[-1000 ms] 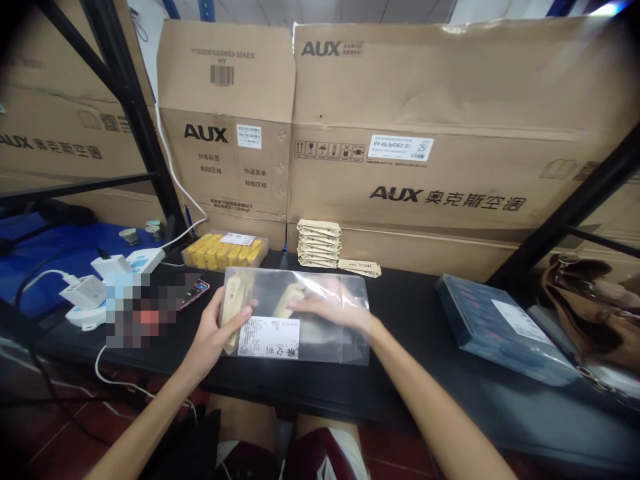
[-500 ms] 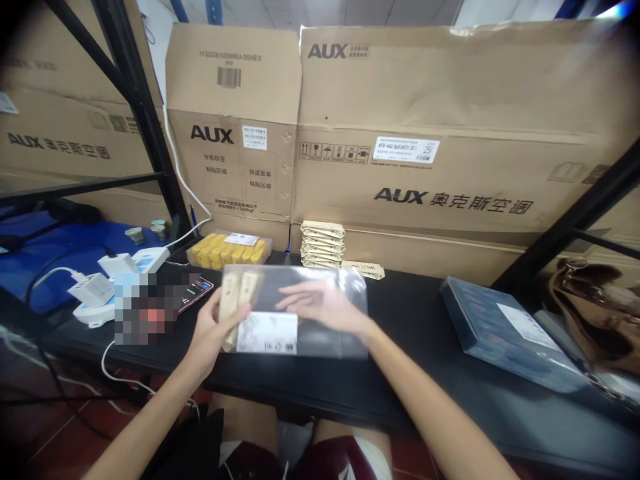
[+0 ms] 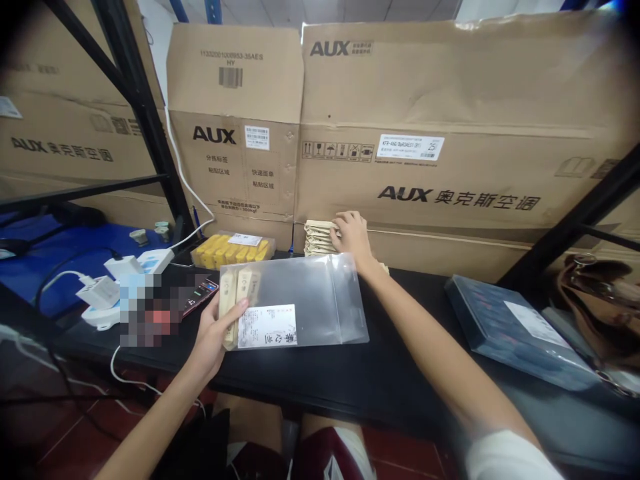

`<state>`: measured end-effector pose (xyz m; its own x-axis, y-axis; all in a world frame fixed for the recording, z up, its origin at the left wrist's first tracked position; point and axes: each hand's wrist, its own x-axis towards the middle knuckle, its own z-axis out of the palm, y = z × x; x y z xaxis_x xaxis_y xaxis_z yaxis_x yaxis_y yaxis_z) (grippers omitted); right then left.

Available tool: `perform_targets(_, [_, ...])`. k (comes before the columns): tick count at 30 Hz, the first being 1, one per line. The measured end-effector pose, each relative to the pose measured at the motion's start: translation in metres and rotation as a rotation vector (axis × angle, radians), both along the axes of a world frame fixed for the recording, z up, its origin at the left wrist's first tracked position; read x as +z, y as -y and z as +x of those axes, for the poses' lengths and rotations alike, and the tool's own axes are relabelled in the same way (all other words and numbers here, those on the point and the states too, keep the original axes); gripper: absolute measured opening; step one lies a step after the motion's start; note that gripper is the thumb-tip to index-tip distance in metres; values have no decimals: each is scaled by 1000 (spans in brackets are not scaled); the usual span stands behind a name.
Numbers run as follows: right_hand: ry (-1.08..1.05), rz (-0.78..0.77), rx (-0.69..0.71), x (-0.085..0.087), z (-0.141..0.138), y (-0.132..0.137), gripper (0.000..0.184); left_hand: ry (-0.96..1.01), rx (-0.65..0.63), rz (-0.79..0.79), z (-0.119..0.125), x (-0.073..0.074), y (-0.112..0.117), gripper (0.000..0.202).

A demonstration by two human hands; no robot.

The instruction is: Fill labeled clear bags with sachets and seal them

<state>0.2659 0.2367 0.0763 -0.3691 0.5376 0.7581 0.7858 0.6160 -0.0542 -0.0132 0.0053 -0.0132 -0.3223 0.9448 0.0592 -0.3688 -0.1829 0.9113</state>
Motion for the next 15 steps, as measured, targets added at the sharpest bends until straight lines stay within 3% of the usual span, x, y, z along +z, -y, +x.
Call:
perform_targets(4, [46,-39,22,10,-4,-19,23,29,17,-14,0,2,0,66])
perform_targets(7, [-3,-38,59,3,-1,0,28,13,17,-15,1,2,0,66])
perform_targets(12, [-14,-230,349,-45,6,71,17,19,149,74,1,-1,1,60])
perform_targets(15, [-12,-394,441,-70,9,100,21,20,152,72,1,-1,1,65])
